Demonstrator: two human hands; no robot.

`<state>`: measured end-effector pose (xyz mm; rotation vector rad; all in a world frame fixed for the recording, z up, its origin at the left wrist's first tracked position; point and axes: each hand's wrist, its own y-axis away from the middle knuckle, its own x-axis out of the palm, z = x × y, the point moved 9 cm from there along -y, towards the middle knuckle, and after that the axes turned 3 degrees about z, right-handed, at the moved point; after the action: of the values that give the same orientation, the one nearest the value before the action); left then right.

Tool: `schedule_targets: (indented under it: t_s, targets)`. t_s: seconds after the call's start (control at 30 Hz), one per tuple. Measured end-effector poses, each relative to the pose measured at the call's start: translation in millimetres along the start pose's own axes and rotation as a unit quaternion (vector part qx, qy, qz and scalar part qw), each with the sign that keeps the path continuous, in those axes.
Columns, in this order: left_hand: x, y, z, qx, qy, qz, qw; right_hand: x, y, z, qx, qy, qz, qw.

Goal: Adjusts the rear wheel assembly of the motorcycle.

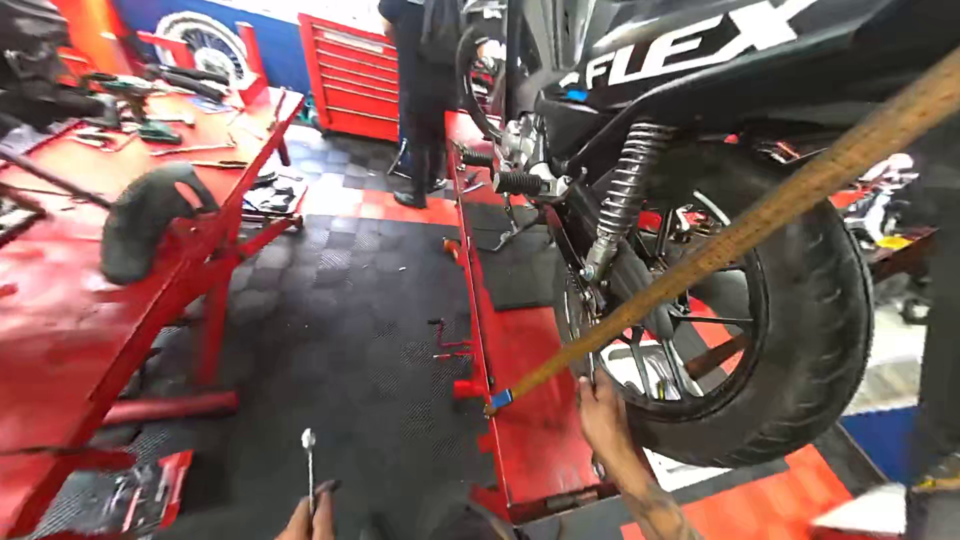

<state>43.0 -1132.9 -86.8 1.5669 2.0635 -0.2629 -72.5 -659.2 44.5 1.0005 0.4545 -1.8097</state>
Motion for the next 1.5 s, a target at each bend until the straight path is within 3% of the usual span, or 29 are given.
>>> schedule_targets:
  t_s: [0.13,0.33,0.47,0.63,0.9,1.07,1.27,1.5]
  targets:
    - [15.4,-76.7,-81.8,0.12,0.016,0.038,0.992,2.1,-5.2,2.1,0.01,-0.035,-0.029,0.999]
    - [118.3,-141.0,-148.6,0.166,0.11,0.145,0.969,27.2,-27.6,-1.4,-0.047,-0.096,-0.157,0.982]
    - [153.1,-162.7,-146.4,0.157,0.088,0.233,0.956,52.6,-51.9,-7.4,0.002,-0.129,-0.162,0.978]
    - [141.0,-205.3,-118.7,0.129,-0.003,0.273,0.953,74.5,-99.1,-7.8,0.04,-0.151,-0.128,0.979]
    - [133.4,-241.8,-117.3,0.118,-0.006,0.24,0.964,85.8,-184.9,23.9,-0.072,-0.207,-0.14,0.966]
    - [162.9,-248.0,-133.3,0.153,0.011,0.253,0.955,97.6,-148.5,1.8,-0.011,-0.093,-0.107,0.99]
    - [196.8,-248.2,-154.3,0.162,0.021,0.278,0.947,66.2,-89.0,-28.7,0.09,-0.029,-0.051,0.994]
    - [210.3,-232.7,-153.5,0.163,0.005,0.306,0.938,32.3,-70.9,-9.1,0.055,0.064,-0.129,0.988]
